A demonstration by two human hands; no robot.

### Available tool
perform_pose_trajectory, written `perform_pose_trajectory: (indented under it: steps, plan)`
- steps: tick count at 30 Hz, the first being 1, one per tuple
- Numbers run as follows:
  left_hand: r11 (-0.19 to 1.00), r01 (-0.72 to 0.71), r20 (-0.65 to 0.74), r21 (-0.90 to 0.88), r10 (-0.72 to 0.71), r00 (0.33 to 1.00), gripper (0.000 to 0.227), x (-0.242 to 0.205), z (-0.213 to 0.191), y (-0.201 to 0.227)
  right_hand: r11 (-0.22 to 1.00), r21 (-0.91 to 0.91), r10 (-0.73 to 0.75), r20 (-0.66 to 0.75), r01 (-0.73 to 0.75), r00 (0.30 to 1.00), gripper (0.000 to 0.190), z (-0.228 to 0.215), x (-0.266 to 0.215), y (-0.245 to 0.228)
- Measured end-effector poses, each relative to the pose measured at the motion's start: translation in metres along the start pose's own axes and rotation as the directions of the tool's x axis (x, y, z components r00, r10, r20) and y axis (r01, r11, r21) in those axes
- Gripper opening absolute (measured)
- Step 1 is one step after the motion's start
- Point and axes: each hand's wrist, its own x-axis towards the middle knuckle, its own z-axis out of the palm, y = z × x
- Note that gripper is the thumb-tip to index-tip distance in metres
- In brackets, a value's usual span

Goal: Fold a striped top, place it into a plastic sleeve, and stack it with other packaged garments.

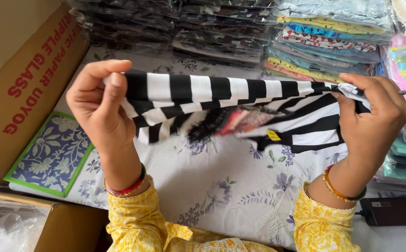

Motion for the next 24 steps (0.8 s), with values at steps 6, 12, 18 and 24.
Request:
perform_pose_trajectory:
  steps: [6,12,18,24]
  plan:
    - [0.979,0.200,0.013,0.047,-0.201,0.980,0.009,0.023,0.008,-0.080,0.981,0.066,0.191,-0.123,-0.184,0.974,0.012,0.071,-0.008,0.085]
    - [0.741,0.670,-0.001,-0.043,-0.671,0.742,0.011,0.054,0.017,-0.196,0.948,0.231,0.279,-0.284,-0.217,0.917,0.022,0.150,0.003,0.196]
    - [0.809,0.579,0.168,-0.097,-0.561,0.811,0.010,0.099,0.045,-0.178,0.967,0.243,0.173,-0.408,-0.076,0.896,0.030,0.086,0.056,0.224]
    - [0.939,0.168,0.255,0.301,-0.249,0.934,0.021,0.060,0.011,-0.156,0.931,0.252,0.212,0.216,-0.264,0.953,0.013,0.028,-0.020,0.132]
